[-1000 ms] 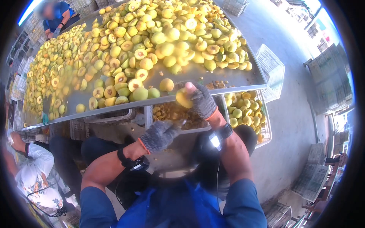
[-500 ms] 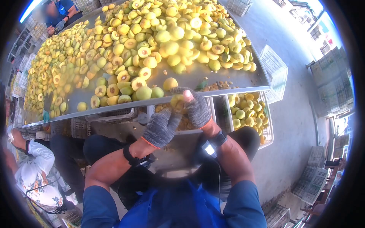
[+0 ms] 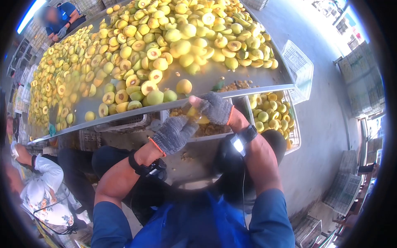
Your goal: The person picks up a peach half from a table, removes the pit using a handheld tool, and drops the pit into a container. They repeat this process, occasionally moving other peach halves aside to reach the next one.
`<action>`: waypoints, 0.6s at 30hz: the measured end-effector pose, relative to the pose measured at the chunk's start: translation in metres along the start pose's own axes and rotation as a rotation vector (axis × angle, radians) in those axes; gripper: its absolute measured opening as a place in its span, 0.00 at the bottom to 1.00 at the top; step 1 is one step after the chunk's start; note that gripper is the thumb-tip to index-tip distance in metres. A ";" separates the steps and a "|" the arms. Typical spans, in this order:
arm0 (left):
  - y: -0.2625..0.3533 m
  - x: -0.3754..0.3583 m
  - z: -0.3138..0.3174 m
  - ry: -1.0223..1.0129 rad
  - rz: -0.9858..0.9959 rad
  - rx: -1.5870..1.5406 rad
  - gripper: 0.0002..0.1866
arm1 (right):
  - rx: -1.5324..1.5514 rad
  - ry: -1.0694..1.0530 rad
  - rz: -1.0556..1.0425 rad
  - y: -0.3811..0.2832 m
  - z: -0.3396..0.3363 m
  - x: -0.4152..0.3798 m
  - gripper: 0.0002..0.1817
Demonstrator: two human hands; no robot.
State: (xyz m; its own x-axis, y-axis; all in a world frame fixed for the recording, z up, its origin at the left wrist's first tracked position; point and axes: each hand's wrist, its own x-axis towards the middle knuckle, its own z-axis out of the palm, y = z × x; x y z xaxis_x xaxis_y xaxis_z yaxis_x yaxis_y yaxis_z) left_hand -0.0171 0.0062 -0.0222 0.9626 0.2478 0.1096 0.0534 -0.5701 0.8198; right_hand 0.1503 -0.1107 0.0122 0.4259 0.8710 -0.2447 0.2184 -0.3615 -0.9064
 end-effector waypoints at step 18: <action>0.006 0.010 -0.039 -0.293 -0.623 -0.663 0.11 | -0.217 0.219 -0.471 0.027 0.020 -0.022 0.27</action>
State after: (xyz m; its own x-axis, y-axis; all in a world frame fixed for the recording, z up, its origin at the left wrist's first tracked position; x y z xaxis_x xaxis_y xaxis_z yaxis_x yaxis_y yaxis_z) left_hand -0.0175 0.0358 0.0057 0.8449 0.0995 -0.5256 0.5041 0.1806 0.8446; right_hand 0.1296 -0.1328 -0.0139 0.4061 0.8740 0.2670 0.5946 -0.0308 -0.8034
